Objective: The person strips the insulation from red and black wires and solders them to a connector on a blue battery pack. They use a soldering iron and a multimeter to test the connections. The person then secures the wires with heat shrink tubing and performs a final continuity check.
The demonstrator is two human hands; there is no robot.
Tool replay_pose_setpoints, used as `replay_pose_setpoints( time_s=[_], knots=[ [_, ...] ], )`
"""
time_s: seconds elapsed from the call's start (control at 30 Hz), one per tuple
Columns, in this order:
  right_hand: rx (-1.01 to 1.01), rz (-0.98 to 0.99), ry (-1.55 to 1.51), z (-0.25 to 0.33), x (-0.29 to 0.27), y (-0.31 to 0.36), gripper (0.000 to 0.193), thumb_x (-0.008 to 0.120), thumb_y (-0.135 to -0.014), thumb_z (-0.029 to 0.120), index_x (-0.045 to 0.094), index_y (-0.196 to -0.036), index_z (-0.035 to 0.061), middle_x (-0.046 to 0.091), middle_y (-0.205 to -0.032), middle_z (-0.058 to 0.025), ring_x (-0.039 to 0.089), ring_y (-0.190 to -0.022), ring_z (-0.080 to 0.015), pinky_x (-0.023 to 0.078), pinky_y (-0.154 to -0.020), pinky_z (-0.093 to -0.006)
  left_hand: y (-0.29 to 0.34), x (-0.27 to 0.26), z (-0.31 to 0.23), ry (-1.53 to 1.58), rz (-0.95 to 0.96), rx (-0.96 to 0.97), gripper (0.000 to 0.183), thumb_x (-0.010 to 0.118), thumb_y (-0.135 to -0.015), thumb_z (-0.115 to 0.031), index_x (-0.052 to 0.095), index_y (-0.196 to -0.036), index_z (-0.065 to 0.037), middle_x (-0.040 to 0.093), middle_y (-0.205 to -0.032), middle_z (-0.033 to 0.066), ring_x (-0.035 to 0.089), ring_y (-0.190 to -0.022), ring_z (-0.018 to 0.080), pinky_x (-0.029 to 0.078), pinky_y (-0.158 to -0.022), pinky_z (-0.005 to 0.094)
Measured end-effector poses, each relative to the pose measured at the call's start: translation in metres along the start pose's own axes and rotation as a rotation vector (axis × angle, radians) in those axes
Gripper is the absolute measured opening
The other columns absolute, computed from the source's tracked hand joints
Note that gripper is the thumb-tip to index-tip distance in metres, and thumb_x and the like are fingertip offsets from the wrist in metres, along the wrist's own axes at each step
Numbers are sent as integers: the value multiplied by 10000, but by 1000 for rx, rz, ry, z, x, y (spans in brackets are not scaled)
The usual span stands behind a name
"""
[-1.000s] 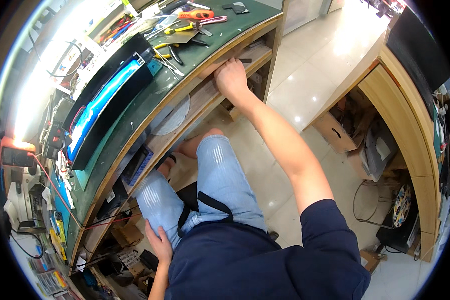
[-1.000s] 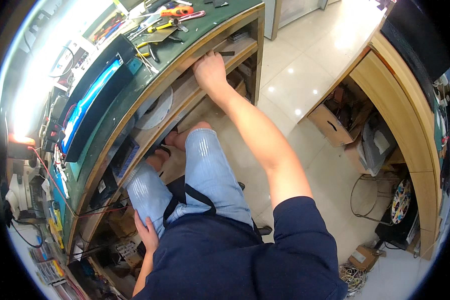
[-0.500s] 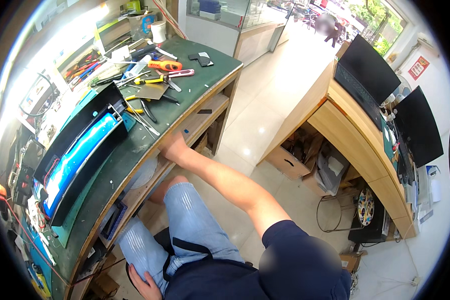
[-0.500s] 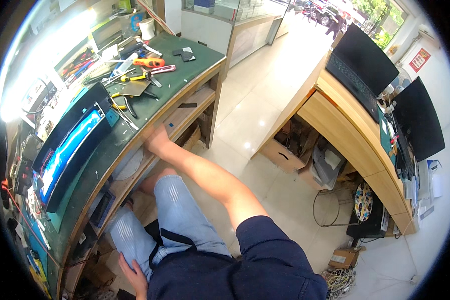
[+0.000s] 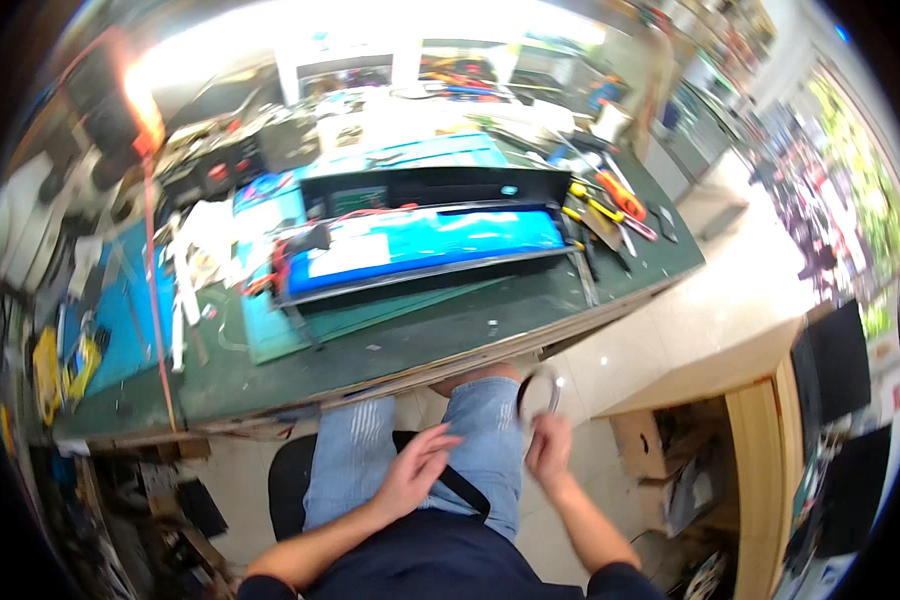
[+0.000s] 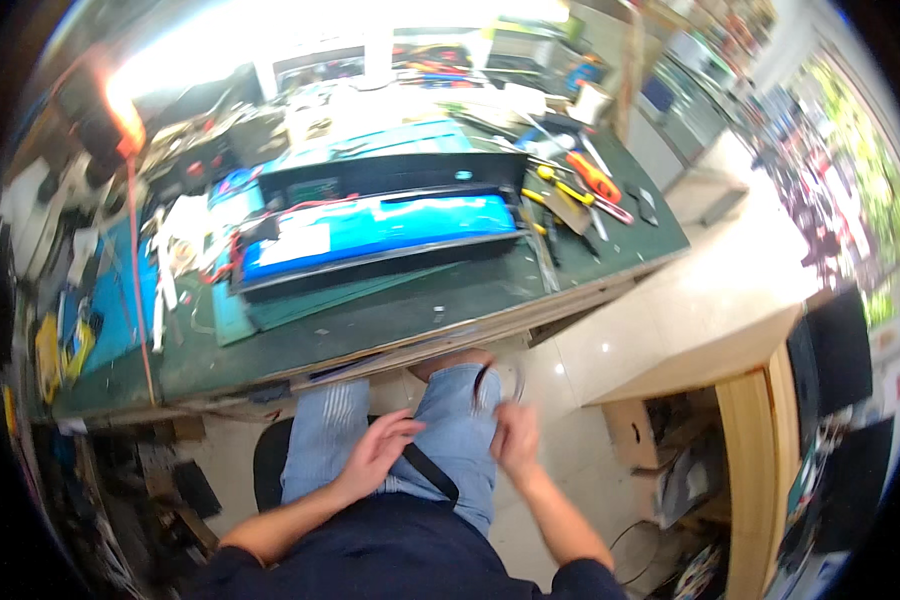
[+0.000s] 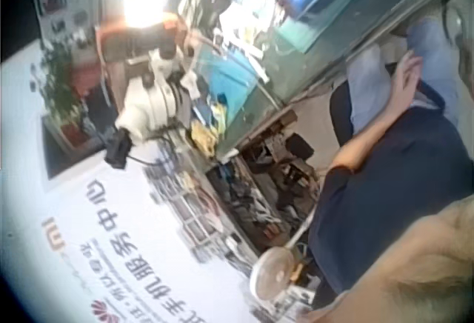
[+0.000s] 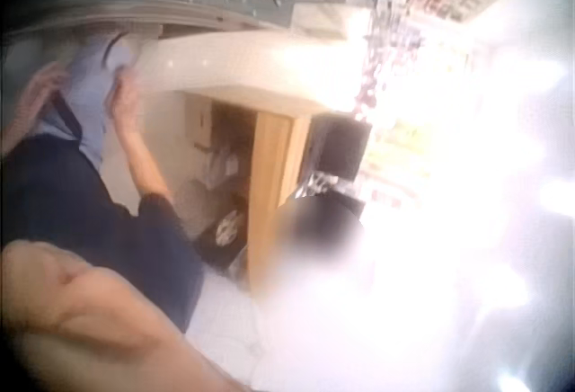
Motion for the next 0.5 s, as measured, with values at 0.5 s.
replay_pose_setpoints(
  time_s=[0.5],
  knots=[
    [747,472,-884,87,66,-23,273,659,-1001,108,692,-1238,-25,742,-1097,-137,715,-932,-221,555,-835,-317,11,-40,-4,629,-117,-89,275,430,-1125,-135,581,-1291,23,552,-875,16,537,-819,120,459,-814,276]
  ],
)
Point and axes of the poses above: each hand's wrist, its own y-axis away from the middle knuckle, its own x-axis out of the palm, z = x × y, the point moved 6 cm from there along -y, towards the middle knuckle
